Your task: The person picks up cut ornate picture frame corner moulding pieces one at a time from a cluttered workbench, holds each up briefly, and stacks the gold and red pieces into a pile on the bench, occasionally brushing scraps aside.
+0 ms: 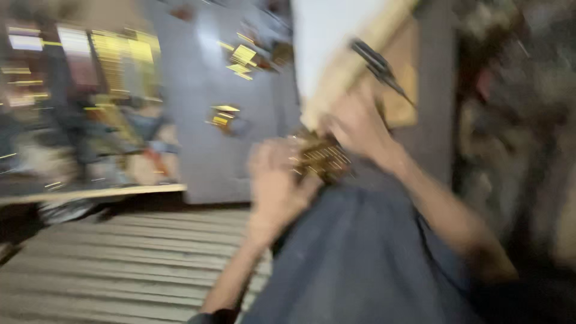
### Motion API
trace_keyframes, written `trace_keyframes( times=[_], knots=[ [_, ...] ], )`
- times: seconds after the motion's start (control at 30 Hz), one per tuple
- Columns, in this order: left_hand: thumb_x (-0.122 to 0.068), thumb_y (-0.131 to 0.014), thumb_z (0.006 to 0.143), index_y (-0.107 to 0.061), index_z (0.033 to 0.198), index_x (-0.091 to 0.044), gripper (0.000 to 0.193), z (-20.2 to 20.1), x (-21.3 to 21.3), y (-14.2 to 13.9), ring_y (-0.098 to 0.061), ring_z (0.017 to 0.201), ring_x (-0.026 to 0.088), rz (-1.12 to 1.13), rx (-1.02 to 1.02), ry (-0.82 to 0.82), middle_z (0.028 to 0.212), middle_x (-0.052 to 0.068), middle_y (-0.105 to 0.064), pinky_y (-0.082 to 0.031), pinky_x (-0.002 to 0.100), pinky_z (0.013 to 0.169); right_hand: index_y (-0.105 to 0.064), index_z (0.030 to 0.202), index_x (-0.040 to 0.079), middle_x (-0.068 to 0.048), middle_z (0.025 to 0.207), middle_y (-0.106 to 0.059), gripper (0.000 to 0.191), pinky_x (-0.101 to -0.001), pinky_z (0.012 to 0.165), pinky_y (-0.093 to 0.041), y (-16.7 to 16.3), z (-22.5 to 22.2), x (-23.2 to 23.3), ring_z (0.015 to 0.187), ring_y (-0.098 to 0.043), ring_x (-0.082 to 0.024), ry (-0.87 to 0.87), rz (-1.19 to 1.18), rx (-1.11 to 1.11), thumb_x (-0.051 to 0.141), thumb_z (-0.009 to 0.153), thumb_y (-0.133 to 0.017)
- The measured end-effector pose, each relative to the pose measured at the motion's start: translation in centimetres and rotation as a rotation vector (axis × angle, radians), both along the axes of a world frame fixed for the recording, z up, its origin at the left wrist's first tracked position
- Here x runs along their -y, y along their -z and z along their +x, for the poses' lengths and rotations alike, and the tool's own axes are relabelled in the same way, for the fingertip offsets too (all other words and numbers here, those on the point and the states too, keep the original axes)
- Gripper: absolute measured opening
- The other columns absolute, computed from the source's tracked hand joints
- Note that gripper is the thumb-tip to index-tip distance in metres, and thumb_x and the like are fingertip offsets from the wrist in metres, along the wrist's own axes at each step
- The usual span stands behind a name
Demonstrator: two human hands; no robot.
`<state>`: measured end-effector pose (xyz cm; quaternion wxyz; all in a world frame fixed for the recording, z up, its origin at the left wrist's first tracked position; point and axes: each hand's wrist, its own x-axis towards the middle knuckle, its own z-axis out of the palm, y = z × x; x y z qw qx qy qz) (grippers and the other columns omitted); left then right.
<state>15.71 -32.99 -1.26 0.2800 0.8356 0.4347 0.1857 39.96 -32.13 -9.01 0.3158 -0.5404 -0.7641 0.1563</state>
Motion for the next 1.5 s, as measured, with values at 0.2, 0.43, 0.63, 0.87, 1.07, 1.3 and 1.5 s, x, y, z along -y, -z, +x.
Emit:
trace_keyframes(
  times=[0.2, 0.43, 0.63, 0.87, 1.07, 1.3, 1.5],
  knots=[
    [-0.048, -0.095, 0.03, -0.052, 0.146, -0.018, 0.128, 1.3, -1.5, 1.0, -0.048, 0.132, 0.046, 0.106, -0.372, 0.234, 0.139, 0.025, -0.053, -0.043, 0.058, 0.103, -0.072, 0.114, 0.005, -0.013, 0.111, -0.072, 0.04, -0.0433, 0.1, -0.052, -0.1, -2.9, 1.7, 0.106, -0.068, -0.033, 0.165, 0.018, -0.052, 0.016, 0.076, -0.079],
    [-0.049, -0.092, 0.044, -0.052, 0.134, 0.003, 0.112, 3.1, -1.0, 5.6, -0.056, 0.12, 0.031, 0.119, -0.399, 0.301, 0.121, 0.015, -0.059, -0.044, 0.051, 0.1, -0.077, 0.113, 0.015, -0.008, 0.098, -0.075, 0.032, -0.0319, 0.093, -0.054, 1.5, 1.9, 3.3, 0.095, -0.072, -0.021, 0.397, -0.03, 0.114, 0.03, 0.086, -0.081],
    [-0.027, -0.084, 0.06, -0.056, 0.121, -0.002, 0.071, 2.5, 0.0, 8.5, -0.063, 0.101, 0.034, 0.182, -0.364, 0.243, 0.107, 0.015, -0.064, -0.052, 0.05, 0.084, -0.082, 0.105, 0.02, -0.006, 0.096, -0.079, 0.023, -0.0338, 0.087, -0.057, 2.0, 2.6, 4.7, 0.095, -0.076, -0.02, 0.376, -0.27, 0.127, 0.035, 0.088, -0.079],
    [-0.021, -0.079, 0.062, -0.054, 0.122, -0.005, 0.066, 3.4, -1.6, 6.2, -0.07, 0.083, 0.042, -0.065, -0.238, 0.22, 0.097, 0.021, -0.068, -0.056, 0.054, 0.068, -0.08, 0.104, 0.013, -0.007, 0.102, -0.077, 0.018, -0.0368, 0.093, -0.053, 1.6, 2.0, 9.1, 0.1, -0.073, -0.023, 0.469, -0.188, 0.025, 0.024, 0.089, -0.08],
    [-0.045, -0.082, 0.057, -0.058, 0.126, -0.004, 0.083, 4.1, -5.1, 5.0, -0.073, 0.1, 0.04, -0.519, -0.255, 0.027, 0.105, 0.024, -0.074, -0.059, 0.045, 0.089, -0.075, 0.111, 0.002, -0.012, 0.116, -0.076, 0.017, -0.0331, 0.1, -0.052, -0.5, 2.3, 10.8, 0.11, -0.07, -0.022, 0.592, -0.179, -0.263, 0.012, 0.098, -0.073],
    [-0.01, -0.081, 0.066, -0.058, 0.126, 0.0, 0.065, 5.2, -2.0, 7.7, -0.06, 0.099, 0.013, -1.192, 0.678, 0.179, 0.107, 0.001, -0.063, -0.052, 0.029, 0.09, -0.05, 0.147, -0.002, -0.011, 0.146, -0.051, 0.072, -0.0337, 0.109, -0.044, -1.9, 0.7, 9.9, 0.131, -0.054, -0.02, 0.329, -0.1, -0.708, 0.06, 0.11, -0.049],
    [-0.011, -0.086, 0.069, -0.056, 0.133, -0.001, 0.072, 3.6, 0.4, 7.4, -0.057, 0.107, 0.017, -1.217, 0.579, 0.291, 0.115, 0.005, -0.061, -0.051, 0.031, 0.089, -0.062, 0.133, 0.005, -0.013, 0.136, -0.067, 0.048, -0.041, 0.121, -0.043, -5.4, -4.2, 5.9, 0.136, -0.059, -0.03, 0.131, -0.178, -0.589, 0.046, 0.113, -0.048]
  ],
)
